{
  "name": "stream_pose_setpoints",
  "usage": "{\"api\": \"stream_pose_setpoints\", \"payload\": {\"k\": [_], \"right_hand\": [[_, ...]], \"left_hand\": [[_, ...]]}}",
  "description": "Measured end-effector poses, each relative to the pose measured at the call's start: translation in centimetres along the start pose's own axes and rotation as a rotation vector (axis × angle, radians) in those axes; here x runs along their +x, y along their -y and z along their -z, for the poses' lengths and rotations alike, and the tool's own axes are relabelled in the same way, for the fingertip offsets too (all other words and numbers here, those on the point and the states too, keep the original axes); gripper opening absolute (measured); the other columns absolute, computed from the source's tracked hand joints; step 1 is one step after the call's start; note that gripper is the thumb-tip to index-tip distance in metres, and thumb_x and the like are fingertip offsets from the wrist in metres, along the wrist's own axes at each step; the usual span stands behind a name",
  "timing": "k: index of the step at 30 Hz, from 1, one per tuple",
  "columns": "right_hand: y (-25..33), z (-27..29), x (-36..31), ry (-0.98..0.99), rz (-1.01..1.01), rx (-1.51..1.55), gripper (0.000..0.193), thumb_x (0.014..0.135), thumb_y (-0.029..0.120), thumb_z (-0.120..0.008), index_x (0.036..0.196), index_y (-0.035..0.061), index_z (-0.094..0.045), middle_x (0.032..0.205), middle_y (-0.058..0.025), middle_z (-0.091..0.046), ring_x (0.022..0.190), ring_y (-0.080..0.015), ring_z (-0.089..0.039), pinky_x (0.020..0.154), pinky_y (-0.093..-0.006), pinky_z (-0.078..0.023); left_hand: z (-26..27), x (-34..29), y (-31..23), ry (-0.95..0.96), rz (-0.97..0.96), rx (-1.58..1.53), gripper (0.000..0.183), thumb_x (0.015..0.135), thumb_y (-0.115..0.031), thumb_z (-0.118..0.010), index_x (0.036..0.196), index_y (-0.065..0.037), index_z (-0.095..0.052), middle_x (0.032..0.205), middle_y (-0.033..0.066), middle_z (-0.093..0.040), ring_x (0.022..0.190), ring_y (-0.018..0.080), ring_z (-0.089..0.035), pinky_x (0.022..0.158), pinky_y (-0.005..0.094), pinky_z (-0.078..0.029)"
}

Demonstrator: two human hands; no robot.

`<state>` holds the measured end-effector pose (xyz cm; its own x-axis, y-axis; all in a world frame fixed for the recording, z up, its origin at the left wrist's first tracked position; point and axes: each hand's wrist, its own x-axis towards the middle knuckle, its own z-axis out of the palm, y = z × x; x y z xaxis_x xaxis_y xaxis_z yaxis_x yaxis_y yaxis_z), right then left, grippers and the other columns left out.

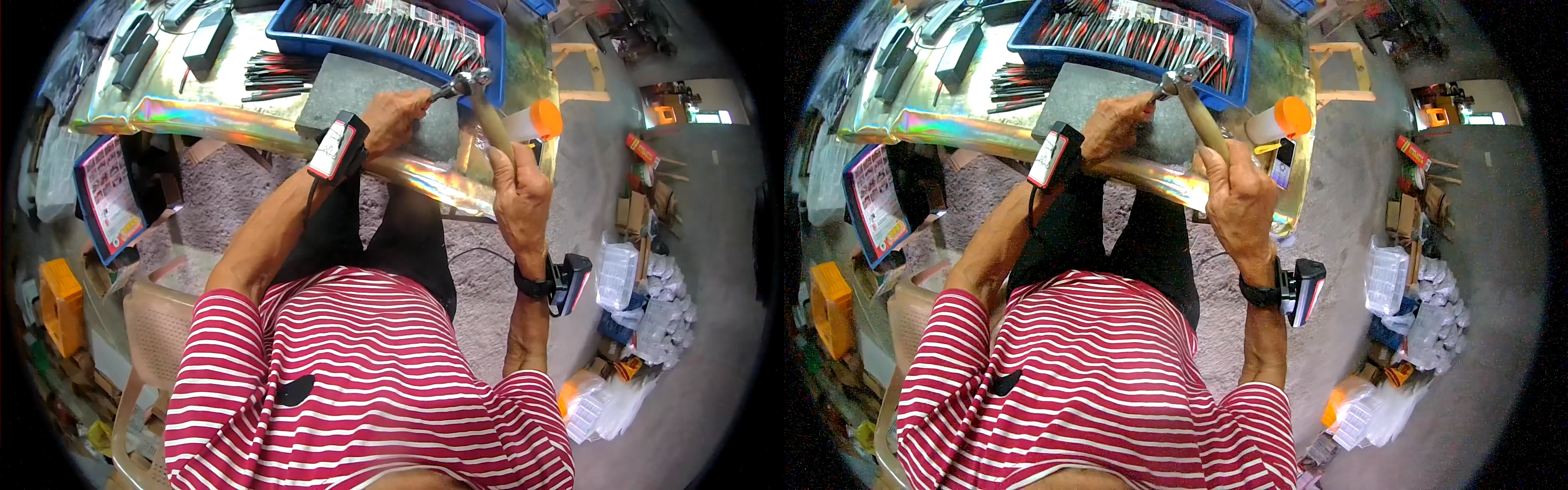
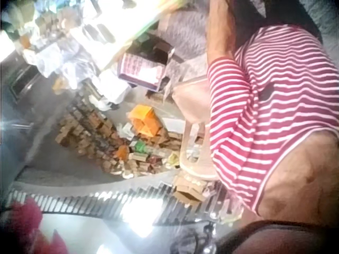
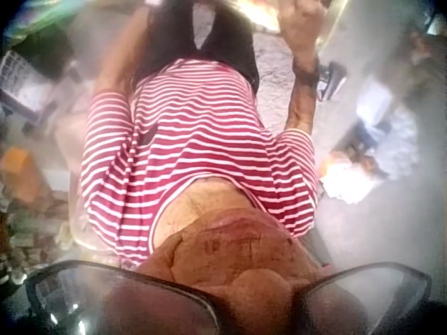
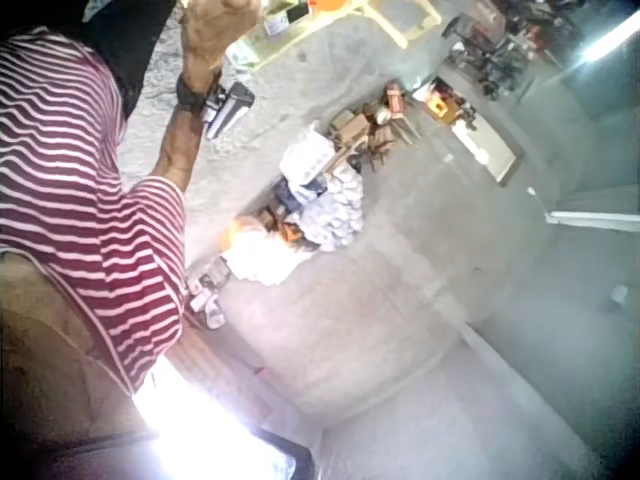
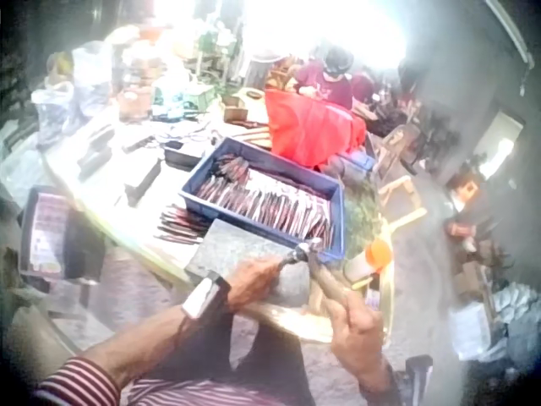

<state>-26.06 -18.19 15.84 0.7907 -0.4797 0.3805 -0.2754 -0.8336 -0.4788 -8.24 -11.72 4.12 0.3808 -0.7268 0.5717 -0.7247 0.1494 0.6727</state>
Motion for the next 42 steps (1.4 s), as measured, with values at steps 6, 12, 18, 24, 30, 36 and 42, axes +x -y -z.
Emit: {"api": "stream_pose_setpoints", "payload": {"k": [6, 12, 18, 24, 30, 36, 42], "right_hand": [[3.4, 2.8, -0.1, -0.189, -0.071, 0.184, 0.015, 0.083, 0.014, -0.050, 0.090, 0.0014, -0.054, 0.061, -0.0054, -0.051, 0.053, -0.0108, -0.047, 0.046, -0.0255, -0.039], [-0.7, -1.6, -0.5, 0.023, 0.114, -0.230, 0.015, 0.081, 0.010, -0.048, 0.087, -0.0033, -0.051, 0.057, -0.0074, -0.048, 0.052, -0.0149, -0.048, 0.049, -0.0303, -0.039], [2.3, 1.2, 0.3, -0.131, -0.058, 0.103, 0.017, 0.083, 0.019, -0.052, 0.081, 0.0015, -0.054, 0.055, 0.0010, -0.045, 0.051, -0.0077, -0.042, 0.044, -0.0253, -0.033], [-0.1, -0.5, -0.2, -0.225, 0.405, -0.122, 0.010, 0.081, 0.006, -0.048, 0.088, -0.0013, -0.050, 0.061, -0.0047, -0.048, 0.052, -0.0131, -0.046, 0.049, -0.0248, -0.040], [0.0, -1.8, -0.2, -0.058, -0.066, 0.119, 0.018, 0.084, 0.015, -0.048, 0.075, -0.0009, -0.051, 0.051, -0.0021, -0.045, 0.046, -0.0103, -0.043, 0.042, -0.0258, -0.033], [-2.8, -4.2, -1.9, 0.024, -0.540, 0.658, 0.027, 0.087, 0.026, -0.045, 0.083, 0.0004, -0.052, 0.051, -0.0010, -0.045, 0.038, -0.0051, -0.037, 0.032, -0.0195, -0.028], [-4.1, -8.7, -3.1, 0.075, -0.875, 1.244, 0.031, 0.085, 0.029, -0.048, 0.080, -0.0022, -0.050, 0.051, -0.0043, -0.047, 0.037, -0.0038, -0.036, 0.028, -0.0156, -0.026]], "left_hand": [[0.3, -0.2, -0.1, 0.053, 0.030, 0.056, 0.015, 0.068, 0.005, -0.049, 0.079, -0.004, -0.041, 0.068, 0.0142, -0.051, 0.066, 0.0345, -0.053, 0.055, 0.0373, -0.042], [0.0, -0.2, 0.0, 0.026, 0.016, -0.013, 0.014, 0.070, 0.002, -0.048, 0.082, -0.003, -0.043, 0.068, 0.0147, -0.051, 0.062, 0.0330, -0.053, 0.055, 0.0362, -0.043], [0.1, -0.3, 0.0, 0.008, 0.000, 0.030, 0.012, 0.073, 0.001, -0.046, 0.083, -0.003, -0.043, 0.068, 0.0154, -0.051, 0.062, 0.0331, -0.053, 0.054, 0.0359, -0.043], [-0.2, -0.1, -0.1, 0.010, -0.010, 0.001, 0.013, 0.072, 0.002, -0.046, 0.083, -0.003, -0.042, 0.068, 0.0156, -0.051, 0.063, 0.0348, -0.053, 0.055, 0.0369, -0.043], [0.5, 0.1, -0.4, 0.058, 0.040, 0.067, 0.012, 0.073, 0.001, -0.044, 0.084, -0.003, -0.042, 0.069, 0.0160, -0.053, 0.063, 0.0346, -0.053, 0.054, 0.0374, -0.042], [0.3, 0.3, -0.9, 0.098, 0.065, 0.017, 0.013, 0.072, 0.001, -0.045, 0.084, -0.002, -0.041, 0.070, 0.0179, -0.051, 0.068, 0.0370, -0.052, 0.055, 0.0392, -0.040], [0.3, 0.2, 0.3, 0.067, 0.068, -0.015, 0.016, 0.072, 0.004, -0.047, 0.086, -0.001, -0.041, 0.070, 0.0166, -0.052, 0.063, 0.0337, -0.054, 0.053, 0.0355, -0.041]]}}
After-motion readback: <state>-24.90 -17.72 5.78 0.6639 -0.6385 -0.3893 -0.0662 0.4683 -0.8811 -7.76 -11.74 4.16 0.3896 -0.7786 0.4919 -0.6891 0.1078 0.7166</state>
